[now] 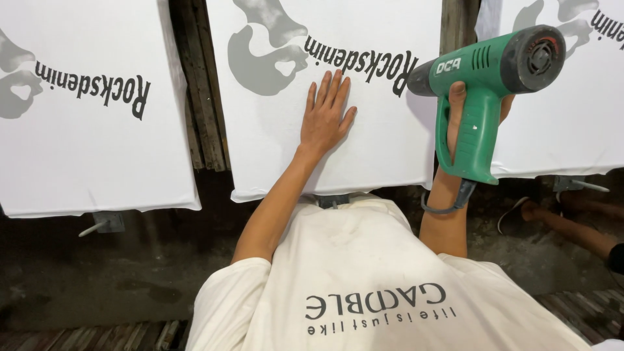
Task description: The person uses a green heat gun to apply heat to a logo printed on a white t-shirt laid flat on a work surface. The person moves the heat gun back and forth over the design while keeping one hand on the fabric to stabilize it.
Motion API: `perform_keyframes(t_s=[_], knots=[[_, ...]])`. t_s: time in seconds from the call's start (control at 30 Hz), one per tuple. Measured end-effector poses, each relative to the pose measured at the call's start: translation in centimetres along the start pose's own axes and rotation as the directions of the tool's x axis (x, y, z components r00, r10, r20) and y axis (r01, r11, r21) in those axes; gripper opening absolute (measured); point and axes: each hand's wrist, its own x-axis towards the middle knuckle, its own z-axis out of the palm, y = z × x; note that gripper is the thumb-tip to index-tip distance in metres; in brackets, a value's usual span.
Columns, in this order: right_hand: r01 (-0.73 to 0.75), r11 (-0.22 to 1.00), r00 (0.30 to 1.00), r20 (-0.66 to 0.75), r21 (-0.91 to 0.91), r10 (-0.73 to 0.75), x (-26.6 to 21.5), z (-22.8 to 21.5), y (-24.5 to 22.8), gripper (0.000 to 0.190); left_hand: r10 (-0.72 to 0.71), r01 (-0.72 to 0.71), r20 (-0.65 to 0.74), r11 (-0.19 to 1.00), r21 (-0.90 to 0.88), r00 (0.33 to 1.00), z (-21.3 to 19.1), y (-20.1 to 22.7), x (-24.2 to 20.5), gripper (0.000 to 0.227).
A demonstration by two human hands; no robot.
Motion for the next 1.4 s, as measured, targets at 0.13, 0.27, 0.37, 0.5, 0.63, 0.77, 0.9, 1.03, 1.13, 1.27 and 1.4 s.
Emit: perform_keyframes(t_s=[0.13,0.27,0.37,0.5,0.63,0.77,0.9,1.03,1.13,1.27,1.4], knots=[[-0.072,0.981,0.996,0.034,-0.179,0.079,0.9,0.8,-5.7,0.065,-0.083,0.087,0.034,0.987,-0.136,0.996,1.1,0.3,0.1,0.06],[-0.181,0.879,0.972,0.054,-0.441,0.227,0.7,1.0,-7.3,0.058,-0.09,0.094,0.037,0.985,-0.144,0.995,1.4,0.1,0.0,0.059],[-0.222,0.864,0.961,0.047,-0.453,0.272,0.3,1.3,-7.9,0.063,-0.097,0.097,0.013,0.978,-0.186,0.995,1.6,-0.1,-0.3,0.056],[-0.228,0.834,0.968,-0.026,-0.503,0.25,-0.5,1.3,-6.4,0.069,-0.094,0.091,-0.003,0.975,-0.201,0.996,1.6,-0.2,-0.4,0.055],[-0.249,0.838,0.966,-0.063,-0.485,0.251,0.7,1.6,-6.2,0.072,-0.089,0.085,-0.011,0.977,-0.196,0.996,1.8,-0.2,-0.4,0.054],[-0.159,0.962,0.987,-0.045,-0.22,0.152,0.5,0.0,-1.6,0.073,-0.044,0.035,-0.048,0.986,-0.164,0.998,0.8,-0.3,-0.4,0.053],[-0.146,0.979,0.983,-0.131,-0.141,0.127,1.2,0.1,0.1,0.072,-0.017,0.008,-0.059,0.989,-0.146,0.998,0.5,-0.3,-0.4,0.053],[-0.124,0.992,0.986,-0.117,-0.031,0.119,2.9,0.8,0.8,0.069,-0.021,0.012,-0.058,0.988,-0.156,0.998,0.2,-0.2,-0.4,0.052],[-0.04,0.999,0.995,-0.096,-0.025,0.037,3.6,0.5,3.6,0.073,-0.029,0.018,-0.067,0.987,-0.161,0.997,0.3,-0.2,-0.4,0.052],[0.042,0.998,0.985,-0.167,0.05,-0.033,4.3,1.2,5.3,0.077,-0.034,0.022,-0.072,0.987,-0.162,0.997,0.2,-0.4,-0.6,0.052],[0.168,0.977,0.983,-0.094,0.134,-0.157,4.2,0.2,7.3,0.092,-0.027,0.015,-0.089,0.99,-0.141,0.996,-0.3,-0.3,-1.2,0.051]])
